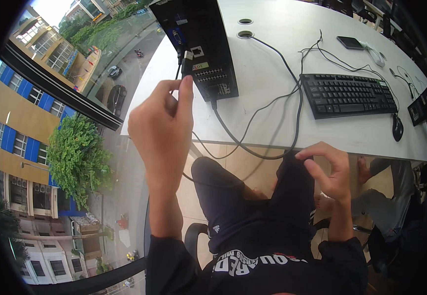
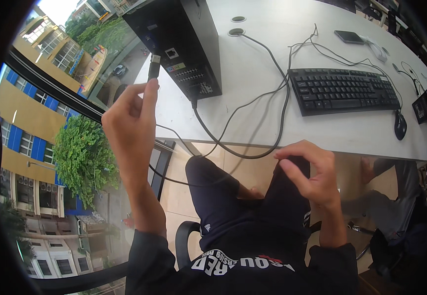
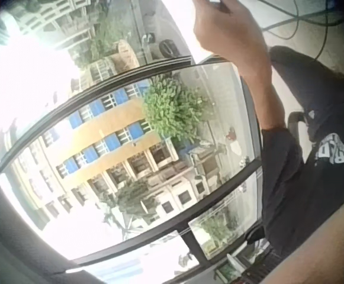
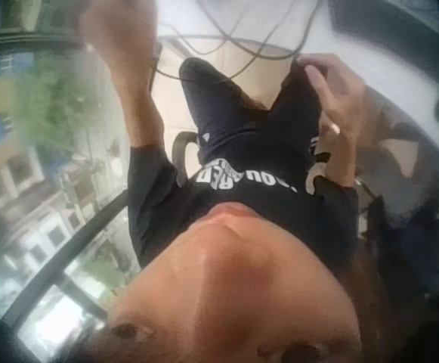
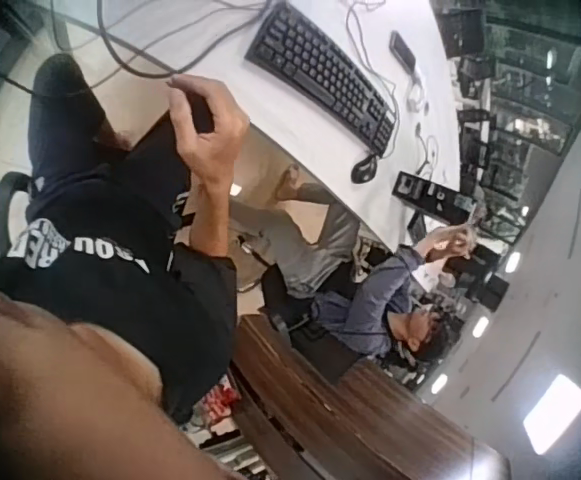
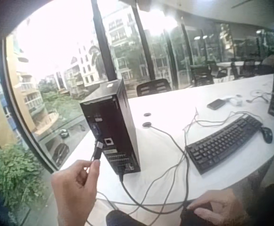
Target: The person is reassembling a small form factor computer, installing internal bays, connecting various cables (power, VGA, ethernet), and testing the keyboard.
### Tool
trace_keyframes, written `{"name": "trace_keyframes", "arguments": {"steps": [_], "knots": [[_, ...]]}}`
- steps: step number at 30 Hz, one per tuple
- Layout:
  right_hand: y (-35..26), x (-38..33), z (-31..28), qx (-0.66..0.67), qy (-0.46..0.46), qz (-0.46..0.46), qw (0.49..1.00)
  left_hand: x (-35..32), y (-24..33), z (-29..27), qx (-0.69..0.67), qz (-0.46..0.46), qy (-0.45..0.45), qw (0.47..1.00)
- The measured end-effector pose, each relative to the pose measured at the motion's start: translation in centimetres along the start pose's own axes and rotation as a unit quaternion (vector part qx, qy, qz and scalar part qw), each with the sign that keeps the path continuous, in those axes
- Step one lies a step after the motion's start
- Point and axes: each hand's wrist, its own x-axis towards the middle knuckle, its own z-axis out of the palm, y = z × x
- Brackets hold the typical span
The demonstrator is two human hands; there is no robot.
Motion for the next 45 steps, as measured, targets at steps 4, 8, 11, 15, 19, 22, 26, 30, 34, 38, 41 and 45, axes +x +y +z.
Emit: {"name": "trace_keyframes", "arguments": {"steps": [4, 8, 11, 15, 19, 22, 26, 30, 34, 38, 41, 45], "knots": [[0.3, -1.0, -1.3, -0.002, 0.053, 0.029, 0.998, 2.1, 0.4, 0.6, 0.063, 0.014, -0.005, 0.998], [1.4, -2.0, -2.0, 0.000, 0.068, 0.051, 0.996, 2.6, 0.9, 0.9, 0.115, -0.018, -0.025, 0.993], [1.9, -2.3, -2.5, 0.000, 0.076, 0.061, 0.995, 2.8, 1.5, 0.7, 0.126, -0.027, -0.035, 0.991], [2.7, -2.2, -3.9, 0.016, 0.102, 0.068, 0.992, 2.6, 1.4, 1.3, 0.081, -0.015, -0.013, 0.997], [4.7, -2.0, -5.4, 0.010, 0.151, 0.049, 0.987, 2.5, 0.6, 1.6, 0.093, 0.017, -0.005, 0.996], [5.7, -2.1, -6.8, -0.013, 0.179, 0.062, 0.982, 2.6, 0.5, 1.7, 0.066, 0.011, 0.004, 0.998], [8.0, -3.0, -7.4, 0.041, 0.227, 0.088, 0.969, 2.8, 0.4, 2.3, 0.122, 0.095, 0.049, 0.987], [8.2, -2.8, -7.6, 0.050, 0.234, 0.089, 0.967, 3.1, 0.3, 2.5, 0.141, 0.118, 0.068, 0.981], [8.4, -2.5, -7.4, 0.044, 0.224, 0.083, 0.970, 3.1, 0.6, 2.3, 0.153, 0.124, 0.067, 0.978], [8.5, -2.6, -7.5, 0.032, 0.224, 0.085, 0.970, 3.0, 0.5, 2.1, 0.185, 0.143, 0.052, 0.971], [8.4, -2.6, -7.4, 0.030, 0.224, 0.089, 0.970, 2.3, 0.5, 2.2, 0.175, 0.138, 0.066, 0.973], [8.7, -2.7, -7.2, 0.028, 0.215, 0.081, 0.973, 1.1, 0.4, 3.3, 0.124, 0.055, 0.066, 0.989]]}}
